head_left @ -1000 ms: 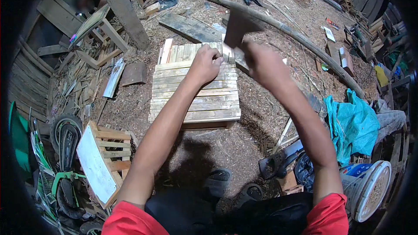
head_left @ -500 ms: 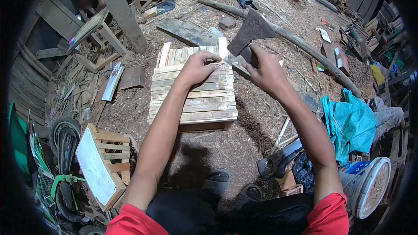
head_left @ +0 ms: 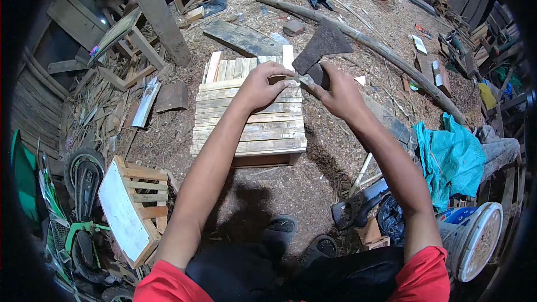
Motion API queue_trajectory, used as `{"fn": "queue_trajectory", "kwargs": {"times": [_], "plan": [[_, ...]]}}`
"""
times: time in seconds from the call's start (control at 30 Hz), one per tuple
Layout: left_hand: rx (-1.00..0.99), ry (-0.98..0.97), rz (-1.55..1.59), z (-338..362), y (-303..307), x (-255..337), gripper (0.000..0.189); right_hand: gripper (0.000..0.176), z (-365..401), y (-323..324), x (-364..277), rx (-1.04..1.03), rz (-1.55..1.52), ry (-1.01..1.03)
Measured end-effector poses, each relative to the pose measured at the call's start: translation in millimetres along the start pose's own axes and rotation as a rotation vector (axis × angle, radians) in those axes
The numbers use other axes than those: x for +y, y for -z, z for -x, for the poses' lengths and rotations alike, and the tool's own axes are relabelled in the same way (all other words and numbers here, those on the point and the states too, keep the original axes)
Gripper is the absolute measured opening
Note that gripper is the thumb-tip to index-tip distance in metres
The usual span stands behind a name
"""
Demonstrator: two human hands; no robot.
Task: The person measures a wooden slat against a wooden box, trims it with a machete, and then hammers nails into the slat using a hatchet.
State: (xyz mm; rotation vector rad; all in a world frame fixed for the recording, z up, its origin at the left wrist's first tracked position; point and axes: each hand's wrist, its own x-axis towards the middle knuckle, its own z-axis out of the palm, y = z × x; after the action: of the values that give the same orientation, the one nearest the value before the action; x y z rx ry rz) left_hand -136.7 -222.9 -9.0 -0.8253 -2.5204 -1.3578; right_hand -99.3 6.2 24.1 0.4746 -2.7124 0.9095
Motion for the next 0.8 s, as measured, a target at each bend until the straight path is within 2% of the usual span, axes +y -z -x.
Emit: {"fn": "queue_trajectory", "kwargs": {"times": [0.1,0.2,0.37,0.53,0.6,0.63,0.73,0.8], "plan": [[-0.064,-0.049,-0.003,3,3,10,0.021,0.054,4,-6,1,0.041,-0.076,-0.087],[-0.133,-0.11,-0.075,3,1,16,0.022,0.051,2,-26,16,0.166,-0.2,-0.023],[-0.148,-0.123,-0.074,3,0,8,0.024,0.052,-2,-49,39,-0.019,-0.526,-0.275],[-0.103,-0.094,-0.089,5,-1,16,0.02,0.058,14,-65,81,0.006,-0.344,-0.232],[-0.049,-0.181,-0.236,5,-3,22,0.019,0.06,32,-66,94,-0.023,-0.209,-0.225],[0.044,-0.254,-0.242,8,-7,35,0.016,0.058,49,-62,90,-0.06,-0.107,-0.296],[0.14,-0.295,-0.105,33,-38,81,0.015,0.052,100,-87,129,-0.168,-0.059,-0.371],[0.029,-0.275,0.142,61,-71,110,0.014,0.048,143,-111,161,-0.161,-0.085,-0.352]]}}
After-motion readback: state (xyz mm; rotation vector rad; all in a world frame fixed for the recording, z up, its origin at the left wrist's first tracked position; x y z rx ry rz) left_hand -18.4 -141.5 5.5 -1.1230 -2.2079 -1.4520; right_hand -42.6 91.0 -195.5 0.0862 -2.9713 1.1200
